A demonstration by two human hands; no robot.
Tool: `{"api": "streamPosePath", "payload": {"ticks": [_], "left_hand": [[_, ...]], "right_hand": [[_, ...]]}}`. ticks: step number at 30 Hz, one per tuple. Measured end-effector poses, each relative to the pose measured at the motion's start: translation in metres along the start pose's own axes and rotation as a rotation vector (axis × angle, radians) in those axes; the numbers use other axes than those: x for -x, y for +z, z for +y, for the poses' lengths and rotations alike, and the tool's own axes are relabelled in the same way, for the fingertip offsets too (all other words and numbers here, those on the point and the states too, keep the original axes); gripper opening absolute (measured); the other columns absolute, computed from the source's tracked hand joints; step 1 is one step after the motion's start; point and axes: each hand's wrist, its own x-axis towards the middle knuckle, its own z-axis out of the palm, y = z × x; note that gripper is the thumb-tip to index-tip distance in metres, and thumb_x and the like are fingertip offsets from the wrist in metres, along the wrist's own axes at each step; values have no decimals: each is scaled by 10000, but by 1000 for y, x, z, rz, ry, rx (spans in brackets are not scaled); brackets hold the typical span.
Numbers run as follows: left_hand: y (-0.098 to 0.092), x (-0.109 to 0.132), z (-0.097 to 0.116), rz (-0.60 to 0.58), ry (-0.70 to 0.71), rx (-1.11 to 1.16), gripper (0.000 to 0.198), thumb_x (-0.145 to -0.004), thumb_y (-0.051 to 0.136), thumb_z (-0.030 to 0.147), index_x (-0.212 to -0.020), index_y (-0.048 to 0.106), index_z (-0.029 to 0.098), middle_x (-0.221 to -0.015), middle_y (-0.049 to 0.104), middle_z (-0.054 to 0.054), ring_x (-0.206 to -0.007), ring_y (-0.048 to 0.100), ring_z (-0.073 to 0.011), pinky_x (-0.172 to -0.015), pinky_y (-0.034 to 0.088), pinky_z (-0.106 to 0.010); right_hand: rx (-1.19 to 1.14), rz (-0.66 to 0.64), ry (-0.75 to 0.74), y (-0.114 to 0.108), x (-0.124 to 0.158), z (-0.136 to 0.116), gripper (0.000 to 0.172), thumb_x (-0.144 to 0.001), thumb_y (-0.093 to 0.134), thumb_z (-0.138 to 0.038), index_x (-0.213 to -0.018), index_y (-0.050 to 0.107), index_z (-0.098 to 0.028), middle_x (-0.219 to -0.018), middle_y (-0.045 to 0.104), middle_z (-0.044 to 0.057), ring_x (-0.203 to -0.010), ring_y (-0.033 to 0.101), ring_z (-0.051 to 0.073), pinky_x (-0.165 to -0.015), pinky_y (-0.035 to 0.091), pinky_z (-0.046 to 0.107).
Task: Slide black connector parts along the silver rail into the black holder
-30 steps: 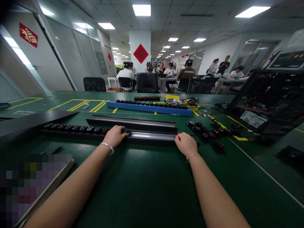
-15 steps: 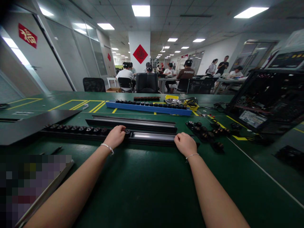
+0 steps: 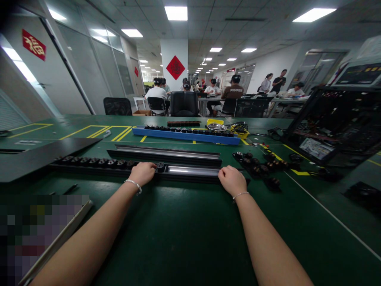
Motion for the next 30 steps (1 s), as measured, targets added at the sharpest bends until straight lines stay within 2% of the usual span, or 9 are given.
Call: {"api": "streamPosePath", "payload": {"ticks": [19, 27, 30], "left_hand": [[2, 0, 0, -5, 44, 37, 406, -740, 370, 234, -1006, 666, 319, -1126, 643, 0, -1079, 541, -255, -858, 426, -395], [9, -5, -4, -28, 105, 118, 398, -761, 373, 248, -1022, 668, 303, -1114, 649, 16, -1042, 574, -183, -909, 409, -279], [9, -5, -3, -41, 118, 131, 393, -780, 369, 301, -1048, 656, 303, -1098, 658, 9, -1015, 586, -184, -884, 422, -276]], "right_hand": [[17, 16, -19, 2, -1, 1, 308, -834, 351, -300, -675, 595, -199, -778, 573, 29, -745, 501, 123, -579, 280, 244], [4, 1, -8, 2, -1, 1, 298, -827, 360, -296, -686, 605, -201, -799, 577, 29, -740, 498, 122, -574, 276, 244], [0, -6, -8, 0, -1, 1, 303, -829, 356, -297, -678, 600, -200, -799, 576, 30, -742, 500, 123, -573, 280, 242]]}}
